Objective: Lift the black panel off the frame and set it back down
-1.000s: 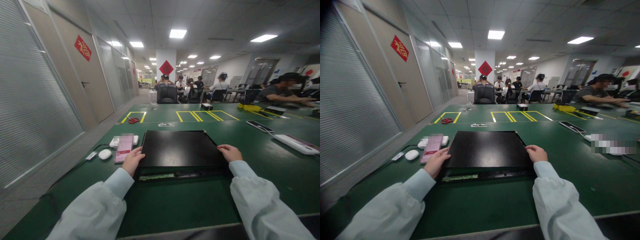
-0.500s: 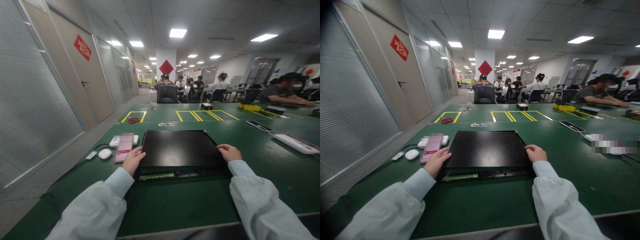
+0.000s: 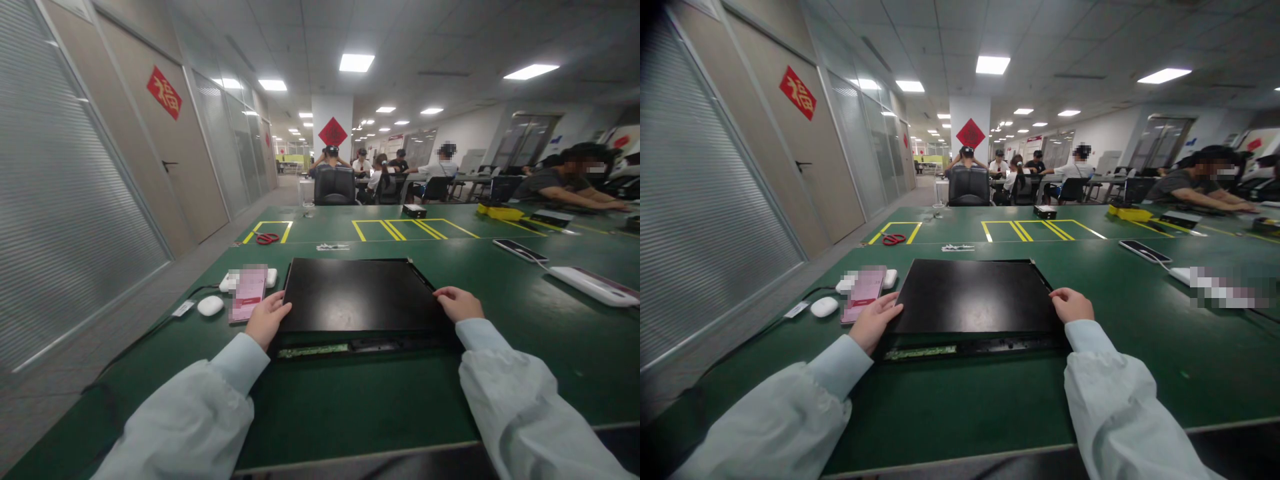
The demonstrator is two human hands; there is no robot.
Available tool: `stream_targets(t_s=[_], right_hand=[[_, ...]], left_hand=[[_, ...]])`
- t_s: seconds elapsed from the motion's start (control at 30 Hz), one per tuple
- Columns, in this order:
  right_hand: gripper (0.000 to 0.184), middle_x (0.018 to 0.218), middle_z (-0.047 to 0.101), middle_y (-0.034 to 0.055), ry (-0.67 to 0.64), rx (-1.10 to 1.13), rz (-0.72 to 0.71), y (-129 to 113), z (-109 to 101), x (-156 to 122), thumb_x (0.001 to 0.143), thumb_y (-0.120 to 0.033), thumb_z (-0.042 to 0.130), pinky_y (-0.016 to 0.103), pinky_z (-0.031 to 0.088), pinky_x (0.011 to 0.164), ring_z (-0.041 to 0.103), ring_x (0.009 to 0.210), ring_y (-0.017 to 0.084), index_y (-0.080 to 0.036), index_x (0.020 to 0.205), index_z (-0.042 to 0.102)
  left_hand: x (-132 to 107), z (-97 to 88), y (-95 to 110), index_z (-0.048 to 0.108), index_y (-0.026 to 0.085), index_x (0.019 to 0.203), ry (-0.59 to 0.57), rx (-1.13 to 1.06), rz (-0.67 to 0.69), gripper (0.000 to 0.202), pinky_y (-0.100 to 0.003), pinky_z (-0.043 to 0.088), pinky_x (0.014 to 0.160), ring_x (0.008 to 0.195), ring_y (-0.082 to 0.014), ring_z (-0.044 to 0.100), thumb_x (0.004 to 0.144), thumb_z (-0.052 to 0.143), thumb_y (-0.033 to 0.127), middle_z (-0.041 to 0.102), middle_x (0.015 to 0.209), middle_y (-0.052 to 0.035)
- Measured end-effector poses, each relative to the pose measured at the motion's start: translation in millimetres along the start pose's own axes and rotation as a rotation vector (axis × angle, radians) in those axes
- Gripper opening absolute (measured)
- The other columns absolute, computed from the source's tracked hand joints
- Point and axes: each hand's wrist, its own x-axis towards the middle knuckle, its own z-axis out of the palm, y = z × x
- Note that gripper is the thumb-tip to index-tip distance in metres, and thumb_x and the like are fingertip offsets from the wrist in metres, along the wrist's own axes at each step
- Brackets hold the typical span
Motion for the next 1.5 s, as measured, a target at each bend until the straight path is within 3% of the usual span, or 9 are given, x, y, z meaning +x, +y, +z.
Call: stream_targets(t_s=[0.3,0.8,1.13,1.33,1.5], right_hand=[[0.019,0.075,0.073,0.0012,0.010,0.006,-0.008,-0.8,0.1,-0.6,0.069,-0.023,0.058,0.029,0.046,0.070,0.065,0.076,0.019,-0.026,0.072,0.076],[0.018,0.072,0.073,0.0012,0.037,0.033,-0.021,1.0,3.2,-0.9,0.067,-0.024,0.059,0.029,0.047,0.066,0.065,0.071,0.019,-0.027,0.071,0.077],[0.019,0.072,0.073,0.0011,0.033,0.042,-0.015,2.7,5.0,0.1,0.066,-0.024,0.059,0.029,0.047,0.068,0.065,0.072,0.019,-0.026,0.072,0.077],[0.018,0.070,0.073,0.0004,0.038,0.055,-0.022,4.4,5.8,0.7,0.064,-0.025,0.059,0.029,0.046,0.067,0.064,0.070,0.019,-0.027,0.068,0.077],[0.017,0.068,0.073,0.0003,0.060,0.075,-0.028,6.0,7.0,1.5,0.062,-0.025,0.059,0.029,0.047,0.066,0.065,0.069,0.019,-0.027,0.066,0.076]], left_hand=[[0.4,-0.8,-0.3,0.065,0.013,0.108,0.004,-0.004,0.002,0.041,-0.041,0.054,0.095,0.096,-0.0269,0.074,0.070,0.079,0.012,0.079,0.095,-0.0117],[-1.9,2.4,2.0,0.066,0.014,0.106,0.037,0.007,-0.022,0.027,-0.035,0.057,0.089,0.091,-0.0221,0.075,0.080,0.069,0.005,0.078,0.089,-0.0088],[8.1,-8.0,-8.6,0.071,0.014,0.109,0.077,-0.028,-0.018,0.035,-0.037,0.054,0.095,0.104,-0.0252,0.072,0.075,0.074,0.009,0.078,0.099,-0.0113],[1.0,1.0,2.5,0.070,0.010,0.109,0.105,-0.067,-0.075,0.033,-0.034,0.057,0.090,0.092,-0.0226,0.075,0.078,0.064,0.002,0.079,0.089,-0.0107],[-1.8,3.9,9.1,0.070,0.009,0.108,0.092,-0.108,-0.090,0.034,-0.033,0.057,0.090,0.096,-0.0243,0.074,0.075,0.065,0.001,0.079,0.091,-0.0126]])
